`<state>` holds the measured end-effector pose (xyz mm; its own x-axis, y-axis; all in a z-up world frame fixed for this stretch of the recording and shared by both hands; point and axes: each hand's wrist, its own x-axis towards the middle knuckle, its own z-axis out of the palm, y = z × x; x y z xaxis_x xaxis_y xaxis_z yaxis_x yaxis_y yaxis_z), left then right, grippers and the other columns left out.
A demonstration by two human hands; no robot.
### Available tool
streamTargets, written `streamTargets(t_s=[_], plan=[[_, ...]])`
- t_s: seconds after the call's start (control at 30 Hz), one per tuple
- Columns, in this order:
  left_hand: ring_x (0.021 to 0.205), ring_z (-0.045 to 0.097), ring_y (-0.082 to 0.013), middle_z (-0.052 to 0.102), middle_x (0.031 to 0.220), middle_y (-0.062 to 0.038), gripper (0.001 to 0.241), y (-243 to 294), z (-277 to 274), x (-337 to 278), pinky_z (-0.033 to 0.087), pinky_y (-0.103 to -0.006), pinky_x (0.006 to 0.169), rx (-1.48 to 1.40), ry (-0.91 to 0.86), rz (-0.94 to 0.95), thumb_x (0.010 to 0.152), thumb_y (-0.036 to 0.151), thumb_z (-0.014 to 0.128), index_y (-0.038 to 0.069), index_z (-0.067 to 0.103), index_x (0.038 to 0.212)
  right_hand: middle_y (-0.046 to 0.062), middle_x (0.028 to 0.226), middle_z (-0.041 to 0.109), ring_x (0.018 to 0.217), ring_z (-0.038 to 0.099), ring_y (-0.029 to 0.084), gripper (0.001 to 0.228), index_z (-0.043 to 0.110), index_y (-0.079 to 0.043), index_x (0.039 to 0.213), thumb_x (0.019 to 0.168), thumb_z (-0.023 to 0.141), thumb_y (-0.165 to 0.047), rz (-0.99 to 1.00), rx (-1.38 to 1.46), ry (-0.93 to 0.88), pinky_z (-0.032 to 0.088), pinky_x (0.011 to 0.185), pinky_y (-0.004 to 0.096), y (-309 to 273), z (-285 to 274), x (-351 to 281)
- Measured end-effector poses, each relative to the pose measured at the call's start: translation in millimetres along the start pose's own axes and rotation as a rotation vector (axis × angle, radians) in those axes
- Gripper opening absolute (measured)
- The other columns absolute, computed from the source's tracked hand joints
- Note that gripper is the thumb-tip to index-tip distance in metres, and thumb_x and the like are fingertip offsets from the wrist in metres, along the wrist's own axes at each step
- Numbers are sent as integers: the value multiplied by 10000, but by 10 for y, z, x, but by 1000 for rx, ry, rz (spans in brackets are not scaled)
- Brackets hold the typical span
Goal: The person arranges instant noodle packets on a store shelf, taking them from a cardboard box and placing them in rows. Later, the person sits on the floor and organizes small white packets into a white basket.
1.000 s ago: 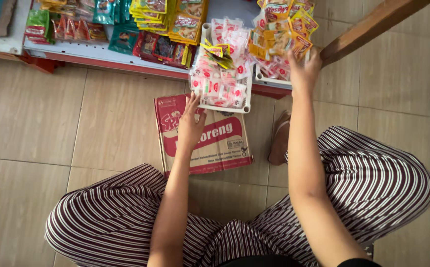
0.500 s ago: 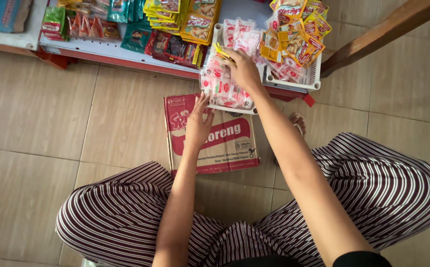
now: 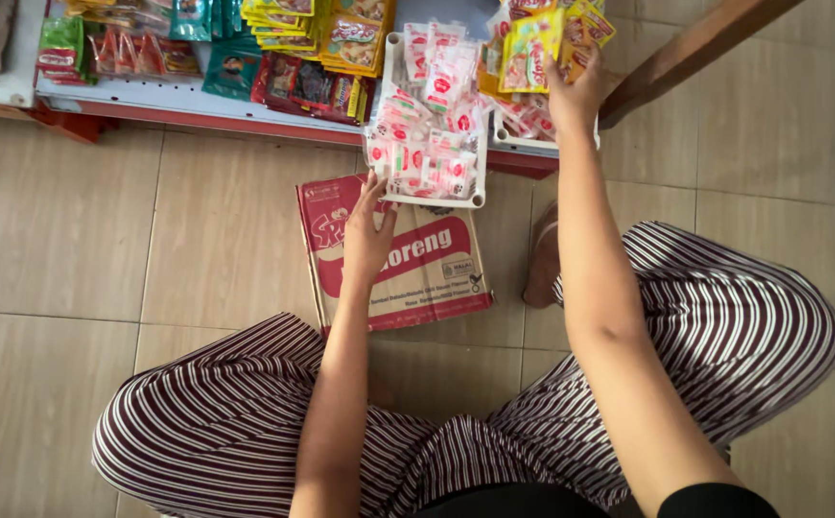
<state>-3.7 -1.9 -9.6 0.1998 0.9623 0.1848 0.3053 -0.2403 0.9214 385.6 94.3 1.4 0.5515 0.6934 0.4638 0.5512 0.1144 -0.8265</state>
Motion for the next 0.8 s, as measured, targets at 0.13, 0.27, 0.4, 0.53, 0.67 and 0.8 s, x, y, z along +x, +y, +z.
streamTargets(t_s=[0.13, 0.27, 0.4, 0.53, 0.67, 0.8], plan=[[1334, 586, -307, 569, 1485, -173, 453, -47, 20, 41, 495, -409, 1099, -154, 17, -90, 1005, 79, 642, 59, 550, 1448, 113, 1103, 712, 982, 671, 198, 427, 663, -13, 1262, 915, 814, -211, 304, -113, -11, 529, 841, 340, 18, -225, -593], [1191, 661, -215, 661, 1370, -152, 481, -165, 33, 76, 542, -404, 996, -311, 30, -173, 1011, 55, 612, 43, 507, 1480, 98, 987, 746, 882, 674, 156, 343, 739, -13, 1155, 958, 783, -290, 488, -172, -307, 526, 787, 305, -102, -136, -1343], [1096, 699, -193, 694, 1267, -143, 474, -245, 104, 43, 610, -382, 896, -388, 47, -137, 985, 51, 607, 34, 510, 1448, 105, 1060, 777, 900, 694, 169, 440, 707, -30, 1253, 895, 739, -283, 498, -22, -379, 543, 767, 302, -179, 89, -1666], [960, 743, -186, 751, 1082, -133, 374, -252, 213, -128, 586, -357, 839, -114, 166, -253, 1048, 200, 552, 33, 541, 1382, 138, 1100, 751, 959, 696, 175, 468, 691, 1, 1244, 877, 775, -279, 497, -162, -408, 546, 809, 313, -226, -37, -1705], [700, 686, -195, 691, 829, -123, 429, -298, 163, -276, 552, -348, 649, -319, 217, -613, 1054, 379, 462, 72, 552, 1340, 84, 1076, 734, 930, 658, 127, 488, 678, 2, 1263, 932, 797, -336, 569, -90, -522, 529, 799, 293, -223, -237, -1698], [614, 632, -156, 617, 709, -80, 619, -358, 26, -348, 511, -308, 597, -315, 123, -755, 1140, 494, 492, -85, 699, 1068, 62, 903, 688, 739, 577, 131, 451, 715, -33, 1261, 917, 783, -316, 666, -41, -616, 449, 630, 318, -205, -163, -1866]])
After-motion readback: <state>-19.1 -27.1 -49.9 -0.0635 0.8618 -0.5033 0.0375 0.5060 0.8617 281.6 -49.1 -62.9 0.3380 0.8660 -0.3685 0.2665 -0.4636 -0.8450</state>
